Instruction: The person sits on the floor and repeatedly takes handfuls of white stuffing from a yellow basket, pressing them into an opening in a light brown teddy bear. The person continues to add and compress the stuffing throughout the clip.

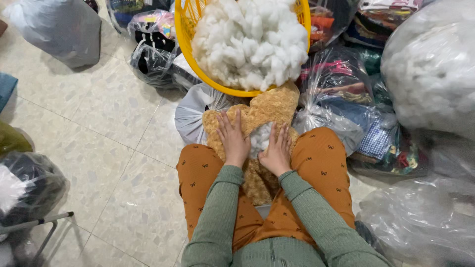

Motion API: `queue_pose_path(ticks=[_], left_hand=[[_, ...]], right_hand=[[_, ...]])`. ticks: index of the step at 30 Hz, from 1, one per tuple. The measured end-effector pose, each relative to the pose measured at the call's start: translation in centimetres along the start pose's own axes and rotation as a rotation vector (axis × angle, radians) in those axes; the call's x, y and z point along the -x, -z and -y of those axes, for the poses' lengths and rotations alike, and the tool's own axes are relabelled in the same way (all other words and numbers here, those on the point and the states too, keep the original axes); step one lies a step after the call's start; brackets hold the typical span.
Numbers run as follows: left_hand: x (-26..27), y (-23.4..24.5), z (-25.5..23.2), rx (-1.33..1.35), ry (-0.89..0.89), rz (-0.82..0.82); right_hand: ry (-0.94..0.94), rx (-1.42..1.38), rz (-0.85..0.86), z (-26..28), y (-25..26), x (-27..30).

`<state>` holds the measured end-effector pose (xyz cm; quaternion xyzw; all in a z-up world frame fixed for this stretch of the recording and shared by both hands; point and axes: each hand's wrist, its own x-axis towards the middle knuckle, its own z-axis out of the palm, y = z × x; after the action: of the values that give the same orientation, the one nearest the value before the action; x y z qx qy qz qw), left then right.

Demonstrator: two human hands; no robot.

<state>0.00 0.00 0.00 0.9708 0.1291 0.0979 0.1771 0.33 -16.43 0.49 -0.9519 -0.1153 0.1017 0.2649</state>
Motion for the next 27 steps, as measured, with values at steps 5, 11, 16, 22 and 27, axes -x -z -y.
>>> queue_pose_path(ticks=[5, 11, 16, 22, 27], left_hand=[[2.2, 4.7, -2.9, 0.167, 0.014, 0.043], [1.1, 4.9, -3.1, -0.054, 0.058, 0.119], [0.0, 3.6, -1.7, 0.121, 0.115, 0.026], [0.1, 2.8, -1.4, 0.176, 0.209, 0.073], [0.6, 3.5, -2.3, 0.007, 0.115, 0.117]], right_hand=[[0.001, -0.007, -0.034, 0.4, 0.0, 0.1], [-0.005, -0.015, -0.017, 0.3, 0.1, 0.1], [0.039, 0.018, -0.021, 0.0, 0.3, 0.4], [0.037, 0.047, -0.018, -0.1, -0.1, 0.3], [0.016, 0.007, -0.043, 0.1, -0.1, 0.0]])
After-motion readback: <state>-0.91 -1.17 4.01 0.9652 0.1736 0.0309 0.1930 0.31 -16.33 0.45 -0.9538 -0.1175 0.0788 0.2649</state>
